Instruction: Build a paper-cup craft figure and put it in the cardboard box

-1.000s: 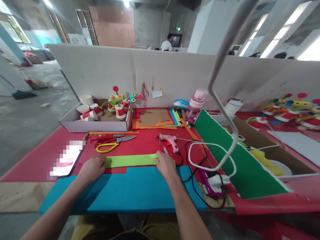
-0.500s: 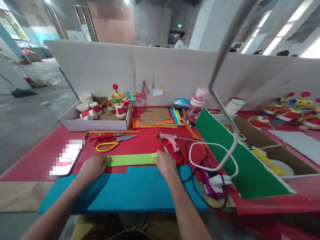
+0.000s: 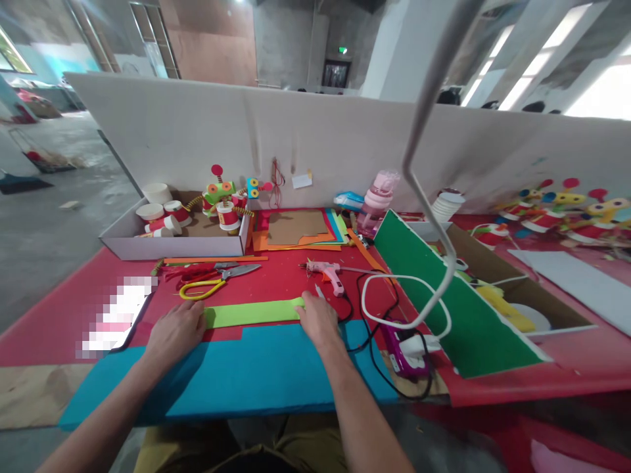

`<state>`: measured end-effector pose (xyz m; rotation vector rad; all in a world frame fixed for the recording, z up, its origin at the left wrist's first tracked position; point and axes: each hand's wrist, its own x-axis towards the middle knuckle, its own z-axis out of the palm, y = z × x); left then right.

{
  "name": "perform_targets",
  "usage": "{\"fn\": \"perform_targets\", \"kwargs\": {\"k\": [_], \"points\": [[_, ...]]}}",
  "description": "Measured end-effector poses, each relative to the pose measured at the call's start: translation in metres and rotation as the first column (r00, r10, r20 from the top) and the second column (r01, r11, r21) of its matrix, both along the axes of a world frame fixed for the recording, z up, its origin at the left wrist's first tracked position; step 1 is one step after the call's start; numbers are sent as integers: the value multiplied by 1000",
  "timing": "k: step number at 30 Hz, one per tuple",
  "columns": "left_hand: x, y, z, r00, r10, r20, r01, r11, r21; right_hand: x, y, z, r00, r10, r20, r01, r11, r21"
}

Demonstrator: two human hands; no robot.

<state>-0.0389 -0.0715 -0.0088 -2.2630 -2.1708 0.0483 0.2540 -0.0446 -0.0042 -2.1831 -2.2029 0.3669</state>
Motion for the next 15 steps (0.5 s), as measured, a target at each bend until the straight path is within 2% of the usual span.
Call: {"fn": "perform_targets", "kwargs": {"k": [2,4,6,8,9,11,13,15], "points": [[1,-1,1,999,-42,-16,44,992,116,-1,-1,1,1000,-3,4,3,1000,10],[2,0,2,974,-219,-51,224,954,197,-3,-2,1,1000,-16,11,16,1000,6],[1,3,1,876,-469,-111,482,857,183,-3,-1,2,999,-36,11,36,999,-2],[0,7,-2,760,-629,-160,648,749,135,-1,1,3,998,-56,0,56,998,-13],[-1,9,-4,727,-664,-177,686,717,123,0,2,3,998,-65,-10,65,998,-16],[-3,13,-8,703,-685,-194,710,693,128,3,2,6,997,-80,-21,81,997,17],[-5,16,-11,695,-690,-200,718,683,138,0,-2,9,996,-83,-12,84,984,154],[-7,17,-13,690,-693,-209,722,678,136,-11,-12,11,1000,-31,-3,30,938,346]]}}
